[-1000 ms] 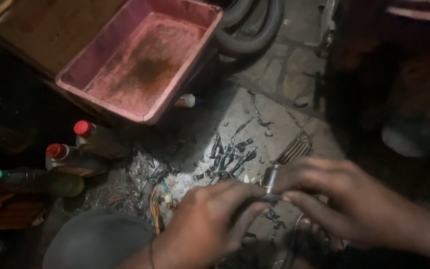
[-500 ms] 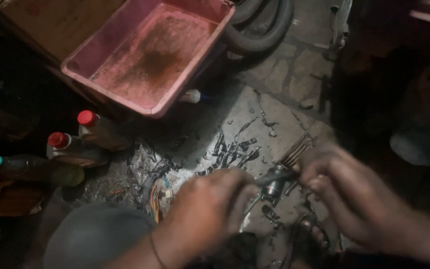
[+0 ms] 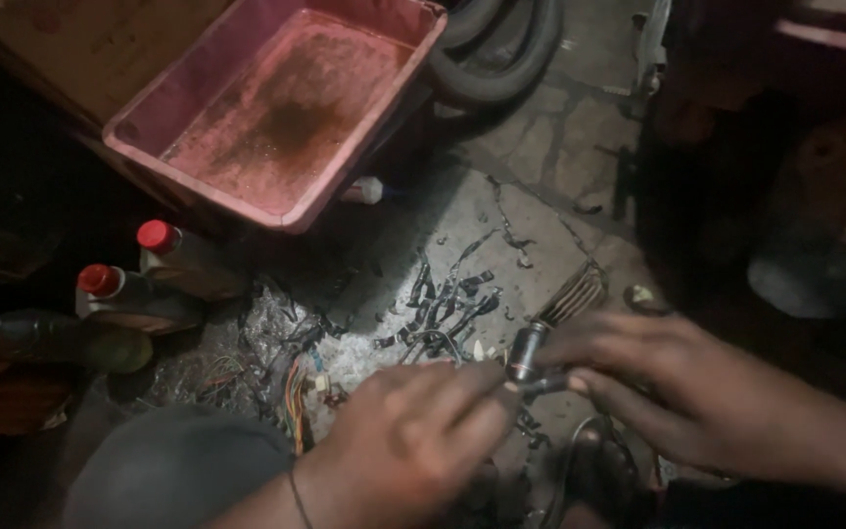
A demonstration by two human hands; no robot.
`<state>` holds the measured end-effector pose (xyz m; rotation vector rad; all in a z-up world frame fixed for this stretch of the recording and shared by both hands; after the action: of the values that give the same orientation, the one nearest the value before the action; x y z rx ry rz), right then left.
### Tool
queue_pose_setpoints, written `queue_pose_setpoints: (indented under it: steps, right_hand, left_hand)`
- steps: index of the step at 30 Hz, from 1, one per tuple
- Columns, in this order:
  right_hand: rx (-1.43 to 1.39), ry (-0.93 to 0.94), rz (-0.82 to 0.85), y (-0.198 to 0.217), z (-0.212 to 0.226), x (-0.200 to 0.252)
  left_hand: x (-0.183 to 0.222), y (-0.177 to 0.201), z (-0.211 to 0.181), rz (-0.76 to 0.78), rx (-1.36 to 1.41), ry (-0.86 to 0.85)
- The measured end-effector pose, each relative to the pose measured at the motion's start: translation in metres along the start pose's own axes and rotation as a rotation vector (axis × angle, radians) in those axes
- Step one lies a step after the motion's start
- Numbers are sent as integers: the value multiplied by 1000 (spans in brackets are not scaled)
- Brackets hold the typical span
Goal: The recorder is manipulating a motorcycle wiring harness and inspecting a cylinder head.
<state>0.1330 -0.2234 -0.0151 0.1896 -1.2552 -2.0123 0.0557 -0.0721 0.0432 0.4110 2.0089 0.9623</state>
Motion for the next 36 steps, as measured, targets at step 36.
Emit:
queue_pose_setpoints:
  steps: [36]
  right_hand:
    - [838, 752, -65, -31, 56, 34]
  left_hand:
    - [-7, -4, -10, 61, 116, -32]
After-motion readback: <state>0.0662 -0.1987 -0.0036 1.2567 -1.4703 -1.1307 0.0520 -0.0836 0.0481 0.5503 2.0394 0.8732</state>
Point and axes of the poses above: each hand's wrist, its own x-axis away from the middle knuckle, its own y-axis out of the back of the hand, z = x × y, the point moved 10 cm from there along -x, towards the middle knuckle, and after that the axes turned 9 degrees about x, right-handed, at the moved point
